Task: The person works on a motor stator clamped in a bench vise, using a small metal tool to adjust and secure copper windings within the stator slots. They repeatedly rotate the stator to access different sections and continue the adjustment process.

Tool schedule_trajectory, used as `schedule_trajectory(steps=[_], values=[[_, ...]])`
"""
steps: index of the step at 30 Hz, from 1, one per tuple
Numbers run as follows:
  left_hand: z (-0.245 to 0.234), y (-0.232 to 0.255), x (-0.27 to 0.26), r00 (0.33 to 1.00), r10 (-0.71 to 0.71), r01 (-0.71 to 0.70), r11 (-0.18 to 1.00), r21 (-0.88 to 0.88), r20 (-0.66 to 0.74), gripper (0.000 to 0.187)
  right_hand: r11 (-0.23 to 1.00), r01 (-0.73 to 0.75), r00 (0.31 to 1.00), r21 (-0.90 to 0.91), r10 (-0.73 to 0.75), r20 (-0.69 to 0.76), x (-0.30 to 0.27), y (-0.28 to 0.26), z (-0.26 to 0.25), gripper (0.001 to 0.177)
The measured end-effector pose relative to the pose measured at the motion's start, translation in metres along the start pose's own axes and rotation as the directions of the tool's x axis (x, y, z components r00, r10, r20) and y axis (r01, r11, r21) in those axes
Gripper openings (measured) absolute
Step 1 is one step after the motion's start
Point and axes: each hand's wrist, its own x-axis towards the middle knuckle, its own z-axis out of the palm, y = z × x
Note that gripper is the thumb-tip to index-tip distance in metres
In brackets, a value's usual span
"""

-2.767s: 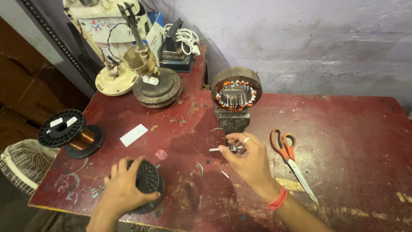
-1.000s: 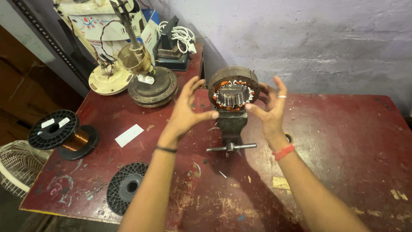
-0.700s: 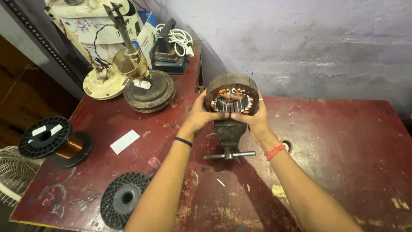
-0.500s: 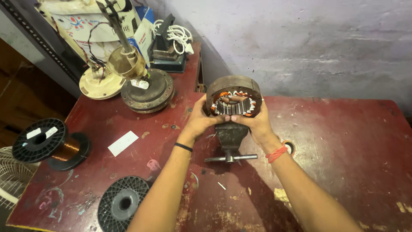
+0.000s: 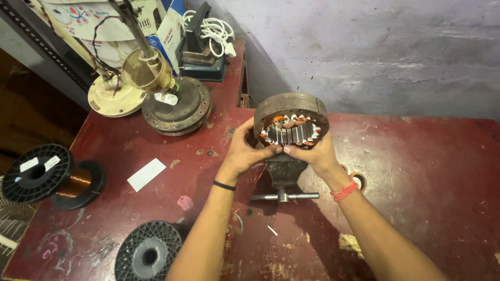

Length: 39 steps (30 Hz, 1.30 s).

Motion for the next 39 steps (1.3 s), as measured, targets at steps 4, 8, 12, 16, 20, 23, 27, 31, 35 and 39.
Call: schedule_trajectory(steps=[4, 8, 12, 16, 20, 23, 27, 31, 35, 39], values=[[-0.003, 0.001, 0.002, 1.0, -0.017, 0.017, 0.998, 0.059, -0.002, 0.072, 0.999, -0.019, 1.0, -0.05, 0.019, 0.006, 0.0, 0.0, -0.003, 0.051], [-0.013, 0.007, 0.005, 0.992, 0.076, -0.102, 0.958, 0.269, 0.104, 0.081, 0.999, -0.031, 1.0, -0.045, 0.031, 0.004, -0.001, 0.002, -0.003, 0.05], [-0.016, 0.008, 0.011, 0.992, 0.022, -0.052, 0.968, 0.245, 0.126, 0.085, 0.998, 0.005, 1.0, -0.068, -0.004, 0.015, 0.0, 0.001, -0.003, 0.049], [-0.016, 0.009, 0.011, 0.994, -0.037, 0.017, 0.983, 0.183, 0.105, 0.085, 0.999, -0.026, 0.999, -0.028, 0.027, 0.02, 0.0, 0.002, -0.003, 0.053], [-0.011, 0.011, 0.01, 0.997, -0.011, -0.01, 0.963, 0.271, 0.075, 0.079, 0.999, -0.037, 0.999, -0.011, 0.037, 0.017, 0.002, 0.001, -0.005, 0.061], [-0.007, 0.015, 0.009, 0.997, -0.017, -0.003, 0.962, 0.271, 0.07, 0.079, 0.998, -0.049, 0.998, -0.051, 0.051, 0.04, 0.001, 0.001, -0.004, 0.063], [-0.005, 0.017, 0.012, 0.997, 0.012, -0.035, 0.952, 0.304, 0.078, 0.075, 0.989, -0.021, 1.0, -0.149, 0.024, 0.015, 0.005, 0.004, -0.009, 0.064], [-0.006, 0.014, 0.008, 0.997, 0.019, -0.037, 0.96, 0.277, 0.07, 0.078, 0.982, -0.053, 0.997, -0.182, 0.063, 0.053, 0.004, 0.007, -0.012, 0.057], [-0.004, 0.01, 0.007, 0.998, -0.043, 0.03, 0.973, 0.23, 0.054, 0.073, 0.994, -0.037, 0.996, -0.103, 0.045, 0.073, 0.004, 0.003, -0.011, 0.057], [-0.002, 0.021, -0.003, 0.992, -0.125, 0.117, 0.975, 0.189, 0.032, 0.077, 0.993, -0.068, 0.991, -0.092, 0.078, 0.106, 0.003, -0.007, -0.006, 0.055]])
